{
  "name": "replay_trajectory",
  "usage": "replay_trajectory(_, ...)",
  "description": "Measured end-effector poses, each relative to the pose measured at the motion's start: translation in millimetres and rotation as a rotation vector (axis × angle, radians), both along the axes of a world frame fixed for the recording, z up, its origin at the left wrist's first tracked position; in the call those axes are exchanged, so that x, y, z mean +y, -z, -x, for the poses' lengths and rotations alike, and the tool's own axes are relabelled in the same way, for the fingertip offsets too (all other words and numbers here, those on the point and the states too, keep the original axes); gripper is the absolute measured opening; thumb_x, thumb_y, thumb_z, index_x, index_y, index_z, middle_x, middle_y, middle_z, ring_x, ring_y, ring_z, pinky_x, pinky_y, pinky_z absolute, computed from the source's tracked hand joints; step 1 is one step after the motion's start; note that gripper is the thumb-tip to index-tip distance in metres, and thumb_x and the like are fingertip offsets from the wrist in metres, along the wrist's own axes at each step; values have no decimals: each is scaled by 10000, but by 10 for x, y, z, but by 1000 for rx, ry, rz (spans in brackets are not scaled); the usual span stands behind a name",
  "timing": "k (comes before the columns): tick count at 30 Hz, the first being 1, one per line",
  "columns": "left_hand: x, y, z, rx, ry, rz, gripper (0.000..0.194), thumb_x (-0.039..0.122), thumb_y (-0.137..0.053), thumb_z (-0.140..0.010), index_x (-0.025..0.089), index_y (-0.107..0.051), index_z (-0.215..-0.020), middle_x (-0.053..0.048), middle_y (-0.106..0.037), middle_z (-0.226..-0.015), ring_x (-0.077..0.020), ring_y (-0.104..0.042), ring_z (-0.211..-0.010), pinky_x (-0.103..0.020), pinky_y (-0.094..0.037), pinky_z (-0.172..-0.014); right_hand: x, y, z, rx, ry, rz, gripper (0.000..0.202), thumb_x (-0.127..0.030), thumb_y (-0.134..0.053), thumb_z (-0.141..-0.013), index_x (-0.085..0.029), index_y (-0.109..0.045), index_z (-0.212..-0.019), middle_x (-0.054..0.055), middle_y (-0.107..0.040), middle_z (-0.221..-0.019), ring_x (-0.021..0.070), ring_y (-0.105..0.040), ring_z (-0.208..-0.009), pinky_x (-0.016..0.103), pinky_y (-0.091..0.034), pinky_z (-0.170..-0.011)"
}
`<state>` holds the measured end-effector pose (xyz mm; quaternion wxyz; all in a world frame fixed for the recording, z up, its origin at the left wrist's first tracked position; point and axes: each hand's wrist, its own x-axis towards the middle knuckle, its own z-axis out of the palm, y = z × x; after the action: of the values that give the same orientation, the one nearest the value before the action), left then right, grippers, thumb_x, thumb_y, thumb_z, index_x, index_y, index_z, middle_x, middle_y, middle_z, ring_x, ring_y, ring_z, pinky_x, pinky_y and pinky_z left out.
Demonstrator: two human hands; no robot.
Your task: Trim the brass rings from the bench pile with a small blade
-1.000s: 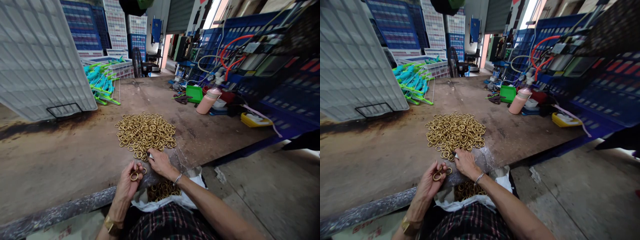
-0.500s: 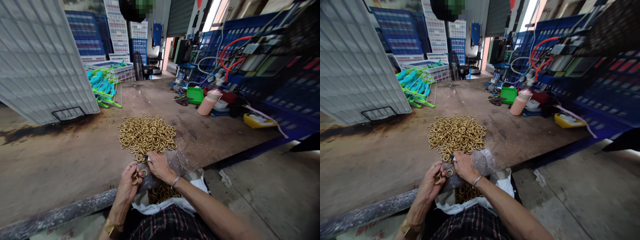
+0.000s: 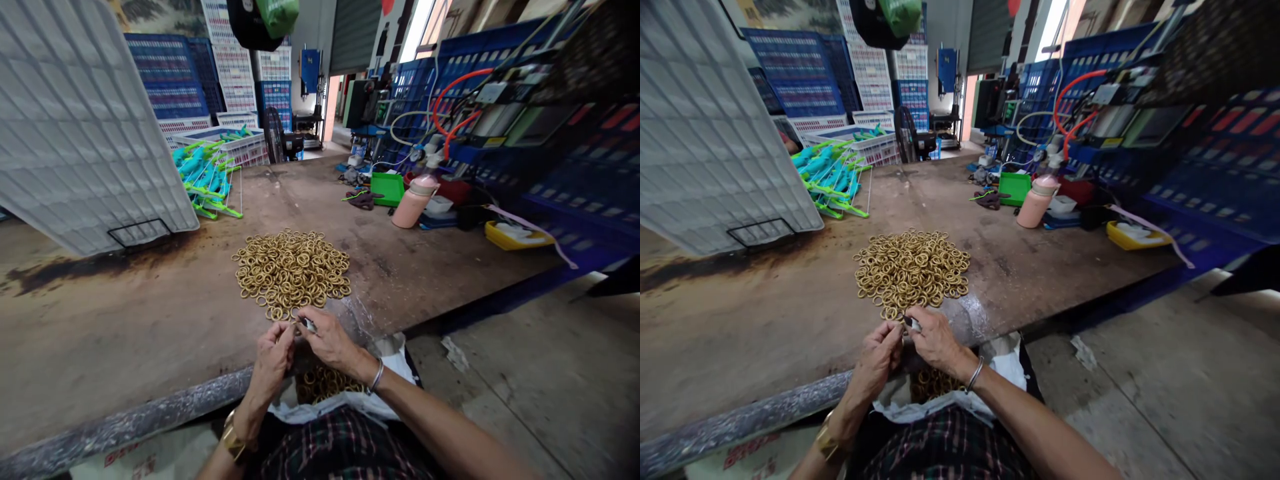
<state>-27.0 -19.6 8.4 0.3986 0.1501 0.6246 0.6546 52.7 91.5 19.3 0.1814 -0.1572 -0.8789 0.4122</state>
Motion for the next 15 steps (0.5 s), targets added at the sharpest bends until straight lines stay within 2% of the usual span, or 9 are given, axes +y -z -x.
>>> replay_trajectory(2,8,-20,-26,65,-22,22,311,475,-590,-711,167,-551,-682,86,-369,-409,-49,-279,-348,-169,-225,-357,-3,-26,-13,8,36,118,142,-252,-429,-846,-171,-543,-829,0,-566,-763,116,-503,-716,218,-375,-666)
replay_trajectory(5,15,-44,-48,260,-57,11,219,381,-602,-722,166,-620,-682,53,-459,-471,-73,-379,-428,-185,-315,-442,9,-23,-29,-19,86,289,213,-301,-401,-859,-167,-534,-761,-28,-526,-652,99,-474,-620,205,-368,-601)
replay_trajectory(9,16,-41,-69,412,-23,-50,162,305,-596,-735,162,-665,-703,0,-595,-621,-118,-509,-605,-210,-396,-602,22,8,-54,-26,24,424,302,-352,-384,-862,-162,-487,-651,-38,-485,-581,86,-440,-559,200,-354,-560)
replay_trajectory(12,8,-10,-90,299,21,-25,223,370,-589,-739,155,-645,-740,15,-556,-578,-100,-483,-539,-198,-380,-524,20,5,-61,-14,28,476,288,-358,-407,-842,-162,-476,-642,-41,-468,-575,80,-409,-545,196,-341,-540)
replay_trajectory(15,-3,24,-109,74,62,21,304,464,-556,-744,164,-579,-786,65,-449,-505,-54,-358,-393,-167,-266,-376,11,-29,-66,-11,86,406,221,-322,-451,-803,-167,-484,-649,-49,-440,-568,84,-384,-554,195,-317,-533)
